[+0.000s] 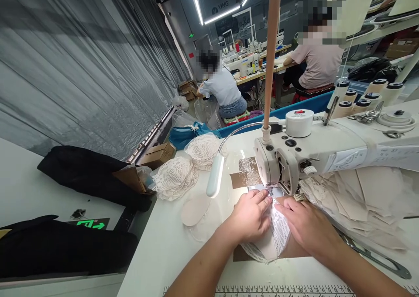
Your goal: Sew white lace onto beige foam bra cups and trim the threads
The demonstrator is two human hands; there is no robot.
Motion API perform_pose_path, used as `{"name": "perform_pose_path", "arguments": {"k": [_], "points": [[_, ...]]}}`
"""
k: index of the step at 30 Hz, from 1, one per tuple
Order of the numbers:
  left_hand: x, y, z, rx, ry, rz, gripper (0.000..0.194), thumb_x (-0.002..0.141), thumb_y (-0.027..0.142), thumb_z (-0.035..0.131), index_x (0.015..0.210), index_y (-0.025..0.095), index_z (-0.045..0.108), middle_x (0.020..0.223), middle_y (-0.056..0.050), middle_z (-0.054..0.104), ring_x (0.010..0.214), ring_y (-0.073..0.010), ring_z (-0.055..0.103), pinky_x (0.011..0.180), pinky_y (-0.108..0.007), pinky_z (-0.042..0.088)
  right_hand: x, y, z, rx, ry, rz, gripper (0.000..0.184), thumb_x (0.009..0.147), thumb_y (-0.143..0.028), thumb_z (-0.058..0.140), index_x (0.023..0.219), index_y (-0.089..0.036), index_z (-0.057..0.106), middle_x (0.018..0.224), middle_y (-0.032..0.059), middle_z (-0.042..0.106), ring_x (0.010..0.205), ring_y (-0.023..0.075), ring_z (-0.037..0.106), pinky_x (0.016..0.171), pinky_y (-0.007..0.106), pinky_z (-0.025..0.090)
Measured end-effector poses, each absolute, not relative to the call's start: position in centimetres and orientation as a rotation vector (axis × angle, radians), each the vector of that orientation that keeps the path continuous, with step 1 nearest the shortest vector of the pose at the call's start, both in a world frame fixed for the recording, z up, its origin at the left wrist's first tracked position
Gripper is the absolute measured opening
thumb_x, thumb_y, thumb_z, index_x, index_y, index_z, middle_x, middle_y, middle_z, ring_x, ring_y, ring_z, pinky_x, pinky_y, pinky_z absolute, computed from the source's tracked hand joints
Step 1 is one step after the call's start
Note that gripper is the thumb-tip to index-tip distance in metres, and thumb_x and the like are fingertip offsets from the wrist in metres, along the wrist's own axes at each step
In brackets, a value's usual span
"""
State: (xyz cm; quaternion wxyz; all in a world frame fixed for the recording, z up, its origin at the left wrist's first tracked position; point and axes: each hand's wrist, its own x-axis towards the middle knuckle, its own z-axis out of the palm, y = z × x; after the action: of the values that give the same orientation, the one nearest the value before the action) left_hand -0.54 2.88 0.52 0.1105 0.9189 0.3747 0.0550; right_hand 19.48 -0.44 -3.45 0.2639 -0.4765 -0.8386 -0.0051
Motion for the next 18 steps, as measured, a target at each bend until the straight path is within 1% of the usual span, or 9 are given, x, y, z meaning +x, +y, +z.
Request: {"name": "perform_pose_path", "arguments": {"k": [3,5,7,9,11,13,15,16,18], "points": [[-0.9,3.0,1.0,2.733,1.044,0.170,0.051,0.088,0.032,0.051,0.134,0.009,0.051,0.142,-0.017,0.050,0.121,-0.0320,0.050,0.102,-0.050,0.046,19.5,-0.2,-2.9,-1.237,-2.263,0.047,0.039,0.083,-0.001,0.037,0.096,-0.017,0.070,0.072,0.0057,0.058,0.061,0.0194,0.045,0.056,0.032,0.029],[-0.9,2.1,1.8,2.735,1.059,0.238,0.043,0.088,0.022,0.049,0.129,0.010,0.054,0.137,-0.016,0.053,0.121,-0.0298,0.052,0.100,-0.047,0.048,19.7,-0.2,-2.2,-1.180,-2.271,0.116,0.039,0.083,-0.001,0.037,0.097,-0.017,0.069,0.074,0.0058,0.059,0.064,0.0199,0.048,0.057,0.031,0.033],[-0.6,0.2,2.7,2.726,1.099,0.337,0.040,0.087,0.014,0.046,0.125,0.012,0.055,0.134,-0.016,0.055,0.120,-0.0280,0.053,0.099,-0.045,0.049,20.3,-0.9,-1.1,-1.105,-2.279,0.205,0.035,0.086,-0.005,0.039,0.103,-0.016,0.067,0.082,0.0066,0.061,0.072,0.0203,0.053,0.061,0.030,0.039],[-0.2,-2.5,3.3,2.742,1.063,0.380,0.043,0.087,0.017,0.050,0.129,0.014,0.051,0.138,-0.015,0.052,0.125,-0.0293,0.049,0.102,-0.047,0.047,21.8,-2.7,0.5,-1.042,-2.265,0.298,0.033,0.090,-0.010,0.042,0.114,-0.018,0.063,0.094,0.0066,0.064,0.084,0.0193,0.057,0.070,0.029,0.045],[0.1,-5.1,3.2,2.806,0.924,0.403,0.046,0.089,0.020,0.053,0.134,0.014,0.048,0.140,-0.014,0.051,0.130,-0.0282,0.045,0.104,-0.043,0.047,24.3,-5.5,2.6,-1.012,-2.219,0.428,0.032,0.094,-0.015,0.046,0.122,-0.023,0.058,0.094,0.0026,0.065,0.090,0.0162,0.059,0.077,0.027,0.047],[0.1,-7.0,2.0,2.896,0.746,0.434,0.045,0.089,0.026,0.058,0.132,0.015,0.051,0.139,-0.012,0.053,0.130,-0.0281,0.045,0.104,-0.041,0.047,27.4,-9.1,4.7,-0.945,-2.101,0.747,0.028,0.095,-0.017,0.052,0.121,-0.024,0.060,0.090,0.0016,0.068,0.084,0.0142,0.062,0.077,0.025,0.047],[0.1,-8.1,0.1,3.010,0.628,0.433,0.046,0.088,0.029,0.060,0.131,0.017,0.054,0.137,-0.010,0.056,0.127,-0.0276,0.050,0.103,-0.038,0.046,30.9,-13.2,6.1,-0.993,-2.068,1.031,0.021,0.094,-0.017,0.056,0.112,-0.022,0.067,0.087,0.0026,0.072,0.082,0.0138,0.065,0.075,0.023,0.049],[0.1,-8.4,-1.0,3.068,0.609,0.414,0.047,0.088,0.028,0.059,0.133,0.018,0.053,0.137,-0.009,0.056,0.125,-0.0269,0.051,0.105,-0.038,0.045,32.7,-15.4,6.2,-1.041,-2.066,1.178,0.021,0.094,-0.015,0.055,0.109,-0.020,0.069,0.087,0.0036,0.073,0.081,0.0134,0.066,0.074,0.022,0.049],[0.2,-8.5,-3.1,3.140,0.627,0.433,0.052,0.087,0.023,0.060,0.138,0.021,0.050,0.139,-0.007,0.055,0.122,-0.0265,0.054,0.111,-0.039,0.039,36.2,-20.1,4.8,-1.246,-1.969,1.461,0.018,0.090,-0.016,0.060,0.101,-0.020,0.074,0.083,0.0023,0.075,0.076,0.0125,0.069,0.067,0.020,0.050]]}}
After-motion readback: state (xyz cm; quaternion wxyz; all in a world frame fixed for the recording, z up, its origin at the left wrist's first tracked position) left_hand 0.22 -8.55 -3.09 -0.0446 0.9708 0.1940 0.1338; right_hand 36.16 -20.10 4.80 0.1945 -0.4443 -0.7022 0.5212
